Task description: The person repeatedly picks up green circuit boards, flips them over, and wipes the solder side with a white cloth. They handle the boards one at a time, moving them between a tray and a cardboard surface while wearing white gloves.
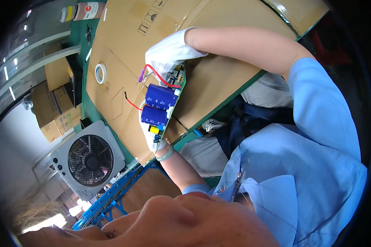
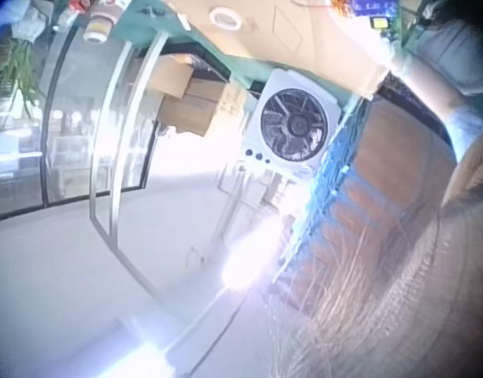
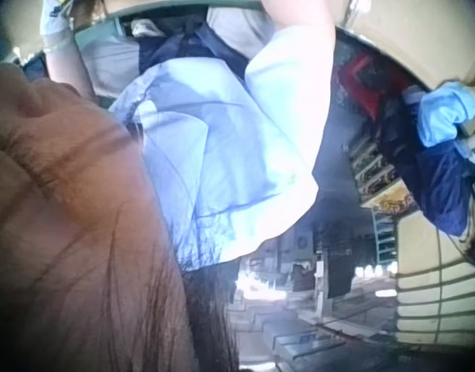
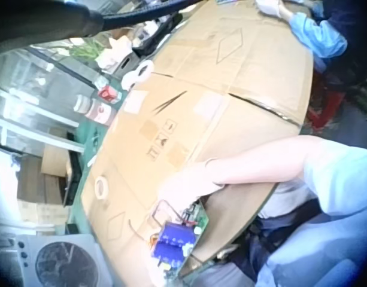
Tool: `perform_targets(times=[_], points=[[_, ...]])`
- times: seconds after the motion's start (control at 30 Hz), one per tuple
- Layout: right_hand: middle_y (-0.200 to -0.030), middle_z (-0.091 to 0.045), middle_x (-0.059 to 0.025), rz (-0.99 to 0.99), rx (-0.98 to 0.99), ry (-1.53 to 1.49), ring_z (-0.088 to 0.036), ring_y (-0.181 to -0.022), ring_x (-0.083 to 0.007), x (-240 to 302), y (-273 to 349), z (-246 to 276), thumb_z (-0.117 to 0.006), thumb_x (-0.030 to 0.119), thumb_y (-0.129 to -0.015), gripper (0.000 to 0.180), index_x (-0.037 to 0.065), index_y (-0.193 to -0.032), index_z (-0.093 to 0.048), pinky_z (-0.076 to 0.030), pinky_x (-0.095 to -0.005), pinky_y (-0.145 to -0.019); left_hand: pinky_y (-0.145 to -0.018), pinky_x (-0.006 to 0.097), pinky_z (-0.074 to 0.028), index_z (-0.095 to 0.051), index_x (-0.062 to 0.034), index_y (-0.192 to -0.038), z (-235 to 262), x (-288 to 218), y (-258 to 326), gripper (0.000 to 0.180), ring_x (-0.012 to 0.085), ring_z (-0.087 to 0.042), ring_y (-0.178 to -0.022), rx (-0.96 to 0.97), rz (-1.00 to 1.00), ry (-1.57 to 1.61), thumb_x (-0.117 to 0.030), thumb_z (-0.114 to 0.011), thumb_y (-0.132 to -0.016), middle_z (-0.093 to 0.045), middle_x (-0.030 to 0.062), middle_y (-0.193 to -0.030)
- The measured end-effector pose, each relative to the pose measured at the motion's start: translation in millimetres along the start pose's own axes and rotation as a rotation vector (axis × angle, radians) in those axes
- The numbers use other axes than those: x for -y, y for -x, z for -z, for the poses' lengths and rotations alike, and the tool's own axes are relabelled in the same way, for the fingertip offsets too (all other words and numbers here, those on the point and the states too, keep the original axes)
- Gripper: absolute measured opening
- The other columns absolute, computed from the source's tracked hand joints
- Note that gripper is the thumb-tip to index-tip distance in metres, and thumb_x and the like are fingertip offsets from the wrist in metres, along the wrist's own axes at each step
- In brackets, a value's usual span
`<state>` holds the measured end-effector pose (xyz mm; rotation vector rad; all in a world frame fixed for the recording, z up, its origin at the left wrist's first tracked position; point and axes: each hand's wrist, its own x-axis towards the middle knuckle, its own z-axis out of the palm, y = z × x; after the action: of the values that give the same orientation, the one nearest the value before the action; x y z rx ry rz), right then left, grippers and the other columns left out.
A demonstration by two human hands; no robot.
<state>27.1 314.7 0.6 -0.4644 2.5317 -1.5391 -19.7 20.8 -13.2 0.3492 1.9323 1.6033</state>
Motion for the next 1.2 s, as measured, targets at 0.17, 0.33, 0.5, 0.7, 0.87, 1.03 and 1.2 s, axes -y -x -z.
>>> perform_targets(times=[0.17,0.33,0.5,0.7,0.87,1.03,1.2], points=[[-0.064,-0.054,-0.007,0.002,0.061,-0.149,-0.047,-0.06,-0.0192,-2.5,2.9,17.3,-0.076,0.042,-0.077,0.046,-0.001,-0.075,-0.06,-0.04,-0.0354,-0.059,-0.086,0.032,-0.056,-0.053,0.0005,-0.125,-13.0,-13.7,7.2,0.042,0.0187,-0.066,-0.098,-0.011,-0.027,-0.037,-0.006,-0.07,-0.088,-0.065,0.0113,-0.114],[-0.059,-0.051,-0.01,0.075,-0.066,0.001,-0.047,-0.055,-0.0209,3.7,13.8,23.1,-0.079,0.041,-0.074,0.048,-0.002,-0.068,-0.056,-0.038,-0.0368,-0.053,-0.086,0.036,-0.058,-0.052,0.0022,-0.126,-0.1,-0.5,1.8,0.032,0.0233,-0.068,-0.099,0.03,0.025,0.186,-0.012,-0.057,-0.097,-0.065,0.0158,-0.114],[-0.058,-0.049,-0.0092,-0.194,0.081,0.063,-0.046,-0.053,-0.0197,17.9,8.3,36.1,-0.08,0.039,-0.071,0.049,-0.001,-0.066,-0.053,-0.036,-0.0369,-0.051,-0.087,0.038,-0.059,-0.052,0.0028,-0.125,1.7,4.2,0.0,0.03,0.0255,-0.068,-0.1,0.048,0.005,0.226,-0.012,-0.054,-0.099,-0.065,0.018,-0.115],[-0.059,-0.051,-0.0112,-0.046,0.095,0.009,-0.047,-0.053,-0.0194,-7.7,3.1,27.2,-0.079,0.037,-0.072,0.044,-0.002,-0.067,-0.057,-0.035,-0.0373,-0.05,-0.085,0.039,-0.059,-0.053,0.0031,-0.122,5.9,15.3,-2.7,0.031,0.0252,-0.069,-0.099,0.019,0.008,0.193,-0.011,-0.06,-0.096,-0.066,0.0176,-0.113],[-0.062,-0.058,-0.0079,-0.038,0.007,-0.13,-0.05,-0.055,-0.0158,-16.4,-4.5,17.4,-0.077,0.036,-0.077,0.039,-0.002,-0.075,-0.064,-0.037,-0.0341,-0.051,-0.085,0.038,-0.059,-0.053,0.0034,-0.122,13.9,25.9,-6.4,0.036,0.0242,-0.069,-0.098,-0.043,-0.001,0.095,-0.01,-0.066,-0.091,-0.066,0.017,-0.111],[-0.083,-0.072,-0.005,-0.068,-0.206,-0.19,-0.067,-0.075,-0.0144,-8.1,-7.7,21.6,-0.071,0.03,-0.087,0.021,0.01,-0.093,-0.075,-0.052,-0.0301,-0.069,-0.084,0.029,-0.054,-0.053,-0.0011,-0.128,2.0,18.6,10.5,0.063,0.0171,-0.064,-0.095,-0.092,-0.145,0.031,-0.001,-0.083,-0.072,-0.065,0.0097,-0.105],[-0.083,-0.072,-0.0051,0.051,-0.434,0.217,-0.068,-0.081,-0.0161,-8.3,-14.0,15.0,-0.07,0.026,-0.087,0.019,0.008,-0.091,-0.074,-0.053,-0.0305,-0.074,-0.087,0.029,-0.052,-0.051,-0.0005,-0.131,-25.3,28.5,28.6,0.069,0.0155,-0.06,-0.1,-0.294,-0.308,-0.209,-0.006,-0.085,-0.072,-0.061,0.0099,-0.114]])
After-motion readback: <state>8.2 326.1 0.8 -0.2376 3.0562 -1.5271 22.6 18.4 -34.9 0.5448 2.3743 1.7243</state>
